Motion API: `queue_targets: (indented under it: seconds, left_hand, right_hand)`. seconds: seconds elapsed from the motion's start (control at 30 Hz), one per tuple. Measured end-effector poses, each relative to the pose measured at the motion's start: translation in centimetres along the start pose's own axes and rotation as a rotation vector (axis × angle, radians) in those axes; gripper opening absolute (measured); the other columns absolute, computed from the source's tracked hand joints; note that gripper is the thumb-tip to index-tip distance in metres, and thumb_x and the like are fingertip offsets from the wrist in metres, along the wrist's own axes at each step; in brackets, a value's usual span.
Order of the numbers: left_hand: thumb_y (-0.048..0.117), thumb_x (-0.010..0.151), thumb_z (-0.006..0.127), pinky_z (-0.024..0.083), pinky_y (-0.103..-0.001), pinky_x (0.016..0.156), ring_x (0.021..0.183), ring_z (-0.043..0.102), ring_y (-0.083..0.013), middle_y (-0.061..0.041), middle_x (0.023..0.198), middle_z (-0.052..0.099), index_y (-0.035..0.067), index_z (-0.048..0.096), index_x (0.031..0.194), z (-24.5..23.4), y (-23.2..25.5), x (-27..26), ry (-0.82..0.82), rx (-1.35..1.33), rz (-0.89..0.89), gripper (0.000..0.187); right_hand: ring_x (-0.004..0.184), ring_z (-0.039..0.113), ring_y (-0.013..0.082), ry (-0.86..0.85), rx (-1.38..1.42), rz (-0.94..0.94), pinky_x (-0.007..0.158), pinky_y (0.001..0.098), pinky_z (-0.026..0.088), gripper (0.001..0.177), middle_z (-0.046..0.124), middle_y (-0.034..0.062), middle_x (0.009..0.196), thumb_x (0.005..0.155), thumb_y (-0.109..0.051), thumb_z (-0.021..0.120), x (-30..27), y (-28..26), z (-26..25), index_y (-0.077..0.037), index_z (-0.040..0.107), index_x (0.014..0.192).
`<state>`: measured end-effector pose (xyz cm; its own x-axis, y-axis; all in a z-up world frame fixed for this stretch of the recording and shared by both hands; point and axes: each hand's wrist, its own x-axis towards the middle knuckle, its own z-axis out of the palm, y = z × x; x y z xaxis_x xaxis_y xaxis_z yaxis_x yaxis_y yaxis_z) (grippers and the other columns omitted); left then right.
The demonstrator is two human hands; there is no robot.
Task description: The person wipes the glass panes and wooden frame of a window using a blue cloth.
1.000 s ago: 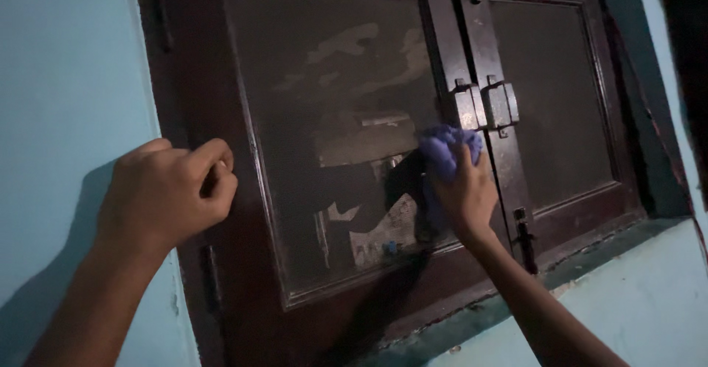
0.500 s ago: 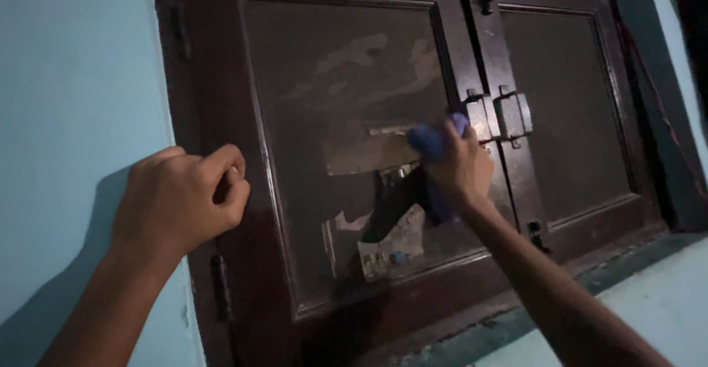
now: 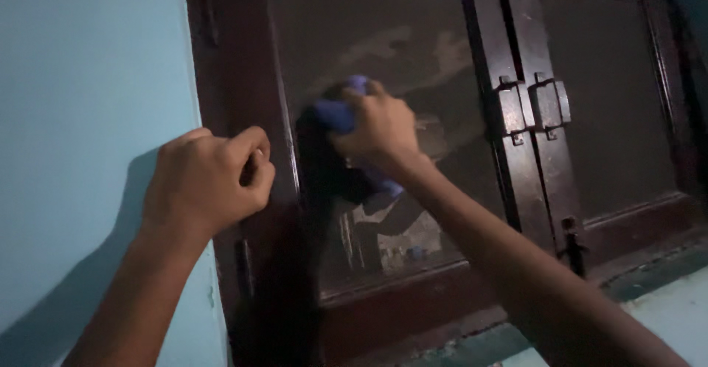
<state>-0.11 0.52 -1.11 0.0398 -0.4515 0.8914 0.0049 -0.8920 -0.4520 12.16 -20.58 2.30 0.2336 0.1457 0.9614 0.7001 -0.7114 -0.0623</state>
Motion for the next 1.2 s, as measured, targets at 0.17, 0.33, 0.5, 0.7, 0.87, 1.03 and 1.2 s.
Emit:
queue_targets:
  seconds: [0.17,0.33,0.5,0.7,0.87,1.03,1.2]
  left_hand:
    - [0.019,0.083,0.068,0.054,-0.036,0.061,0.043,0.055,-0.0189,-0.003,0.047,0.061,0.016,0.072,0.078,-0.2,0.1,-0.1,-0.035,0.045,-0.001,0.007]
    - [0.018,0.087,0.066,0.054,-0.035,0.067,0.036,0.053,-0.0151,0.0,0.042,0.059,0.016,0.073,0.079,-0.3,0.1,0.1,-0.104,0.073,-0.003,0.011]
    - [0.015,0.089,0.064,0.055,-0.033,0.068,0.034,0.05,-0.015,-0.001,0.039,0.055,0.016,0.073,0.078,-0.3,0.2,0.1,-0.1,0.08,-0.019,0.015]
    - [0.017,0.087,0.067,0.054,-0.034,0.057,0.039,0.053,-0.0147,0.0,0.043,0.059,0.016,0.073,0.077,0.0,0.0,0.3,-0.069,0.088,-0.024,0.011]
    - [0.015,0.086,0.066,0.055,-0.035,0.06,0.038,0.056,-0.0149,-0.001,0.044,0.06,0.016,0.072,0.076,0.0,-0.2,0.4,-0.073,0.044,-0.038,0.012]
    - [0.015,0.084,0.065,0.054,-0.035,0.056,0.04,0.058,-0.0157,-0.001,0.045,0.06,0.017,0.072,0.076,0.0,-0.3,0.6,-0.069,0.031,-0.038,0.011]
    - [0.016,0.081,0.067,0.053,-0.036,0.054,0.044,0.057,-0.0182,-0.002,0.044,0.059,0.017,0.072,0.077,-0.2,-0.2,0.4,-0.069,0.054,-0.028,0.007]
  right_hand:
    - [0.097,0.071,0.034,-0.162,-0.102,-0.34,0.08,0.0422,0.062,0.071,0.052,0.0188,0.138,0.072,-0.033,0.085,-3.6,-2.8,1.2,-0.016,0.059,0.136]
    - [0.108,0.065,0.0437,-0.068,-0.262,-0.6,0.066,0.0439,0.063,0.062,0.047,0.0275,0.141,0.079,-0.039,0.082,-3.9,1.0,0.4,-0.025,0.059,0.135]
    - [0.097,0.07,0.0346,-0.052,-0.267,-0.048,0.072,0.0421,0.061,0.071,0.056,0.0165,0.135,0.085,-0.043,0.077,-1.7,10.6,-2.5,-0.027,0.048,0.147]
    - [0.098,0.064,0.0396,0.488,-0.142,0.049,0.068,0.0436,0.062,0.066,0.05,0.0282,0.13,0.081,-0.018,0.086,1.0,18.4,-1.3,-0.011,0.056,0.139]
    - [0.087,0.069,0.0328,0.464,-0.056,0.109,0.071,0.0438,0.062,0.061,0.051,0.0244,0.132,0.08,-0.022,0.084,5.5,12.1,0.8,-0.013,0.059,0.135]
    - [0.096,0.07,0.0348,0.249,0.088,-0.108,0.074,0.0462,0.063,0.077,0.057,0.0225,0.13,0.076,-0.036,0.084,7.4,0.6,2.8,-0.018,0.053,0.144]
    - [0.098,0.072,0.0357,0.339,0.097,-0.52,0.078,0.0462,0.062,0.073,0.066,0.0203,0.123,0.073,-0.037,0.088,5.6,-3.2,3.4,-0.017,0.058,0.136]
